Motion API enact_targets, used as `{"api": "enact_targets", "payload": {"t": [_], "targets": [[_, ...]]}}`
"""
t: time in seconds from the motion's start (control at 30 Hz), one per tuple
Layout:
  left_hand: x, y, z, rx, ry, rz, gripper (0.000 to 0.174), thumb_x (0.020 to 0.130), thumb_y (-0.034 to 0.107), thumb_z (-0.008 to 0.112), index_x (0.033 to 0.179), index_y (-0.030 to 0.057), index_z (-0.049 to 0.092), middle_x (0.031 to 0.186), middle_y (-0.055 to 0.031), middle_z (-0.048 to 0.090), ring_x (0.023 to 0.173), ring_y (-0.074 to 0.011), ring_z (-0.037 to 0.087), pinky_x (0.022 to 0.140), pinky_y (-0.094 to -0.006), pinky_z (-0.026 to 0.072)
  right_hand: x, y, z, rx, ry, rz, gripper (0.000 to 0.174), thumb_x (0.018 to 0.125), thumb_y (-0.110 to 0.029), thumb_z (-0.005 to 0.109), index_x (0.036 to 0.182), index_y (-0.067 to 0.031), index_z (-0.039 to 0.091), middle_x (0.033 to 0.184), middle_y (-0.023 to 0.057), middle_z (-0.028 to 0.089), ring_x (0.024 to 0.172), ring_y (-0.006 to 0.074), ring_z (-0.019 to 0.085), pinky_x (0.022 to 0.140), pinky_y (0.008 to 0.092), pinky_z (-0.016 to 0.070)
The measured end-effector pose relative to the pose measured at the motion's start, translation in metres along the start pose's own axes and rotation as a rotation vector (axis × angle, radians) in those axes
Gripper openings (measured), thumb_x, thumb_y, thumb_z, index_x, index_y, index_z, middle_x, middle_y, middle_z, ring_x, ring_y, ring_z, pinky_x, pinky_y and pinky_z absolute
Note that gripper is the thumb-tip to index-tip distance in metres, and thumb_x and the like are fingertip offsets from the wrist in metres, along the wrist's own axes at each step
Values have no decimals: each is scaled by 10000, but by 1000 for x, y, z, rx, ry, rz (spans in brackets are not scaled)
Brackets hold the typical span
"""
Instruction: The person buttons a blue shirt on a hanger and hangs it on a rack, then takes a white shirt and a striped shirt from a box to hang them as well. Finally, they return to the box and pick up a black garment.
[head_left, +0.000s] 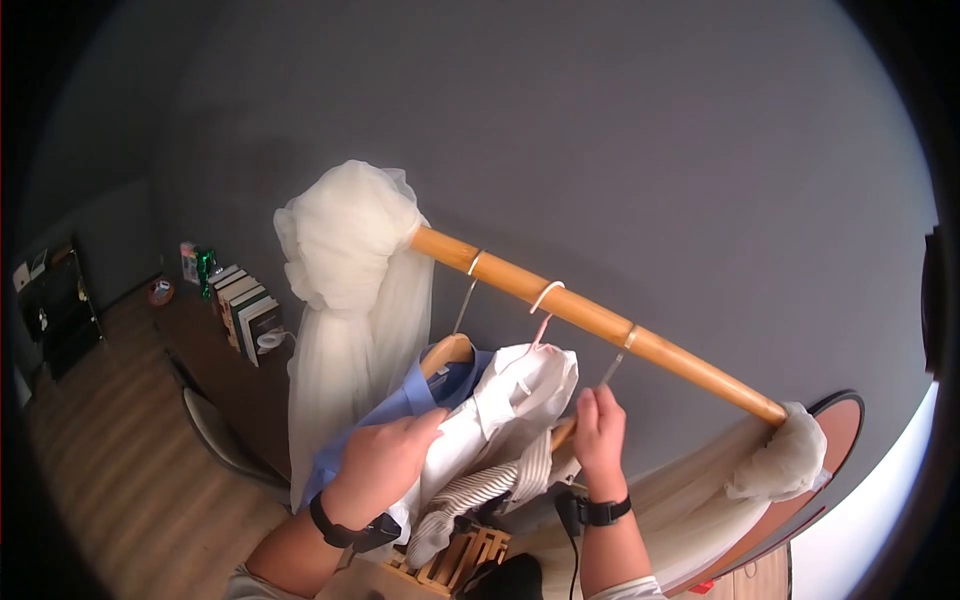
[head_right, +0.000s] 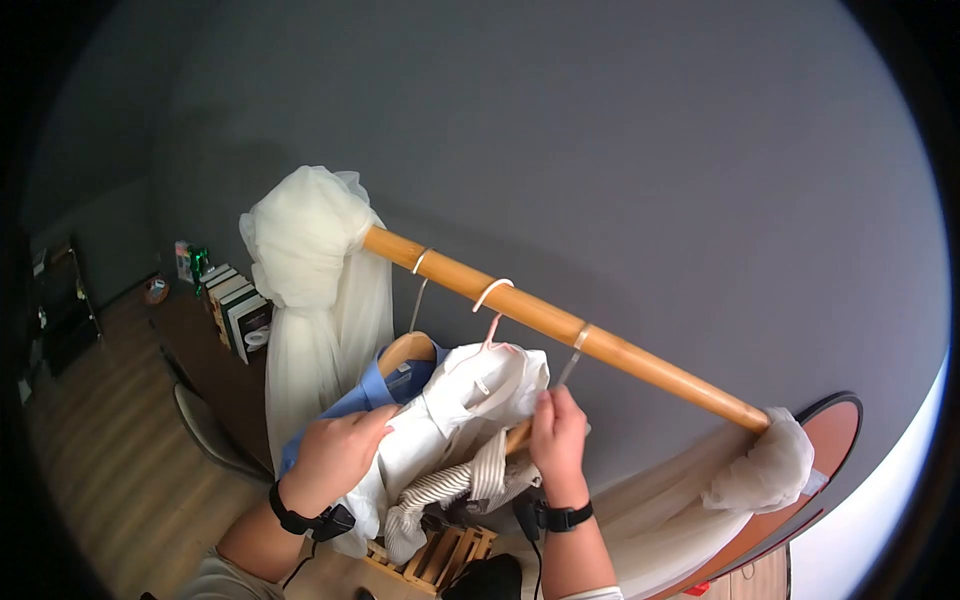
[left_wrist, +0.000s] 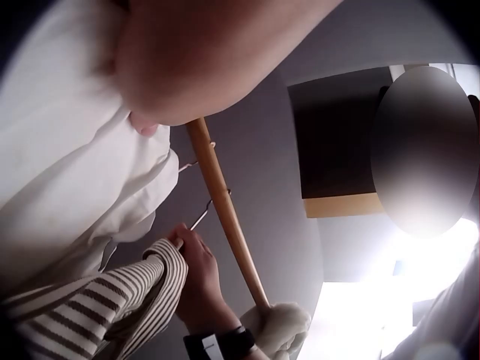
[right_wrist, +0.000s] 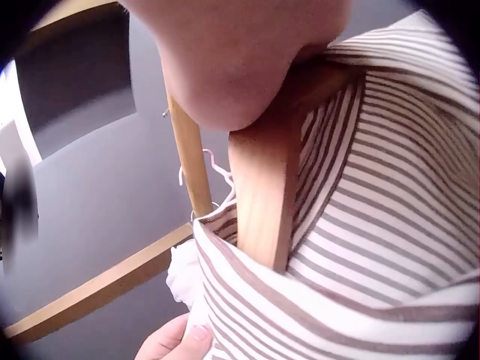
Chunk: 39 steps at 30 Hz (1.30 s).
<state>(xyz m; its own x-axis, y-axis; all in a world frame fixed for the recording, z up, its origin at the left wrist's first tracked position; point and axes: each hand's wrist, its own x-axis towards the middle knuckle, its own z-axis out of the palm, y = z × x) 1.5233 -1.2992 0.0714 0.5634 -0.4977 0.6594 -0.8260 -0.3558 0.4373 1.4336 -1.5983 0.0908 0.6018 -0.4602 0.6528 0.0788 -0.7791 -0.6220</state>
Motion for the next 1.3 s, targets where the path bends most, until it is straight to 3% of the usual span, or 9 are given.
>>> {"api": "enact_targets", "payload": {"t": [0.17, 0.3, 0.57, 0.7, 0.8, 0.9, 1.0, 1.1, 1.3], "targets": [[14, -9, -37, 178, 258, 169, 271, 917, 181, 727, 1160, 63, 753, 1112, -124, 700, 957, -335, 691, 817, -427, 557, -8, 15, -17, -8, 126, -4, 272, 1054, -135, 541, 828, 11, 503, 658, 105, 529, 596, 172, 468, 578, 351, 425], [6, -45, -18, -85, -117, -138, 192, 919, 97, 687, 1090, 71, 768, 1042, -162, 716, 921, -382, 685, 798, -438, 552, -11, 10, -18, 0, 135, 1, 261, 1055, -129, 532, 835, 12, 516, 659, 94, 526, 599, 164, 469, 579, 343, 424], [13, -76, -13, -118, -29, -164, 216, 883, -28, 663, 1058, 47, 768, 974, -180, 738, 874, -388, 703, 776, -426, 557, -10, 8, -7, 47, 122, 31, 246, 1062, -143, 516, 871, 13, 533, 676, 106, 551, 607, 184, 497, 593, 351, 440], [6, -60, -15, -40, -42, -125, 241, 888, -2, 672, 1102, 58, 766, 1135, -175, 733, 950, -341, 728, 821, -402, 577, -8, 3, 0, 47, 122, 19, 247, 1066, -154, 511, 884, 11, 533, 676, 109, 550, 600, 192, 497, 593, 353, 443], [4, -19, -36, -47, 328, -44, 301, 895, 30, 694, 1183, 92, 755, 1223, -141, 713, 969, -347, 721, 830, -414, 579, -4, 6, 4, 52, 126, -8, 252, 1073, -160, 509, 888, 9, 532, 674, 103, 547, 600, 186, 492, 590, 349, 441], [1, 35, -55, -24, 213, 43, 378, 895, 56, 712, 1267, 122, 727, 1253, -111, 698, 923, -349, 719, 796, -408, 587, -7, 9, 5, 52, 131, 5, 257, 1079, -165, 507, 889, 6, 533, 671, 96, 545, 599, 176, 489, 587, 340, 437], [1, 26, -22, -2, -26, 81, 489, 872, 43, 706, 1348, 154, 680, 1105, -135, 717, 814, -312, 714, 707, -394, 578, -6, 8, 8, 63, 135, -2, 258, 1081, -169, 505, 892, 3, 534, 667, 90, 542, 596, 166, 485, 583, 332, 433], [2, 0, -2, -26, -42, 84, 584, 837, -21, 666, 1390, 166, 655, 1012, -106, 718, 734, -292, 695, 636, -373, 561, -4, 3, 8, 65, 123, 1, 257, 1082, -172, 505, 896, 4, 537, 666, 91, 546, 598, 164, 491, 585, 336, 438], [3, 14, 1, -106, -37, -17, 614, 810, -133, 581, 1353, 133, 690, 1007, -138, 735, 818, -350, 703, 726, -425, 577, 0, -5, 17, 52, 59, 57, 252, 1085, -166, 506, 901, 2, 540, 731, 54, 557, 679, 128, 491, 632, 313, 439]]}}
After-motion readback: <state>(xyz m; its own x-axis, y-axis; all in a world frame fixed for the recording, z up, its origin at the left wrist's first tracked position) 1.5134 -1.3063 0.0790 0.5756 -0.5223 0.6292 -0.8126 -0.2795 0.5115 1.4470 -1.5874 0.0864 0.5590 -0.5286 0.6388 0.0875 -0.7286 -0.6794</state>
